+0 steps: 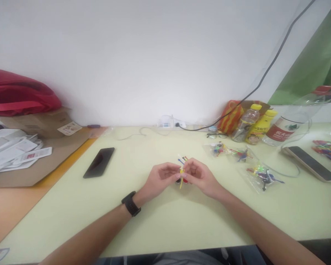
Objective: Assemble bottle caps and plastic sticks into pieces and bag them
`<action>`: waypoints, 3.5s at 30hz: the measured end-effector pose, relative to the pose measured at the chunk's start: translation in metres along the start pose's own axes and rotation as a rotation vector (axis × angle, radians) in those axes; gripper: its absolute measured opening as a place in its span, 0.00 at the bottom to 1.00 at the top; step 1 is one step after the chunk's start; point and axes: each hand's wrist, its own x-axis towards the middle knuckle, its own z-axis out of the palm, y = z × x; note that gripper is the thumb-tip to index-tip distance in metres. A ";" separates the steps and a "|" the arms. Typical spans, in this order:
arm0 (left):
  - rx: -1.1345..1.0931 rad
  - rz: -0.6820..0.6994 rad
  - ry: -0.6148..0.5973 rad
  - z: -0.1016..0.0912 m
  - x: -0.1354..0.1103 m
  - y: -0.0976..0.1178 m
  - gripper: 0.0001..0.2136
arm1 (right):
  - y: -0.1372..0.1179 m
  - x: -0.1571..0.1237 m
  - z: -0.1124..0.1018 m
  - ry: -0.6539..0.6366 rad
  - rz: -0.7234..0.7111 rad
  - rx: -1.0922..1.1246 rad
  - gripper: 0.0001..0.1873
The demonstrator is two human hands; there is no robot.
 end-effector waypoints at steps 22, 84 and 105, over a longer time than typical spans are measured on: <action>-0.053 -0.058 0.033 -0.004 0.001 0.006 0.15 | 0.000 -0.002 -0.016 0.086 -0.029 -0.181 0.35; -0.037 -0.052 0.064 -0.003 0.002 0.005 0.16 | -0.010 -0.010 -0.006 -0.058 -0.091 -0.176 0.20; -0.057 -0.023 -0.023 -0.001 0.000 0.006 0.14 | -0.007 -0.005 0.000 0.047 -0.065 -0.235 0.12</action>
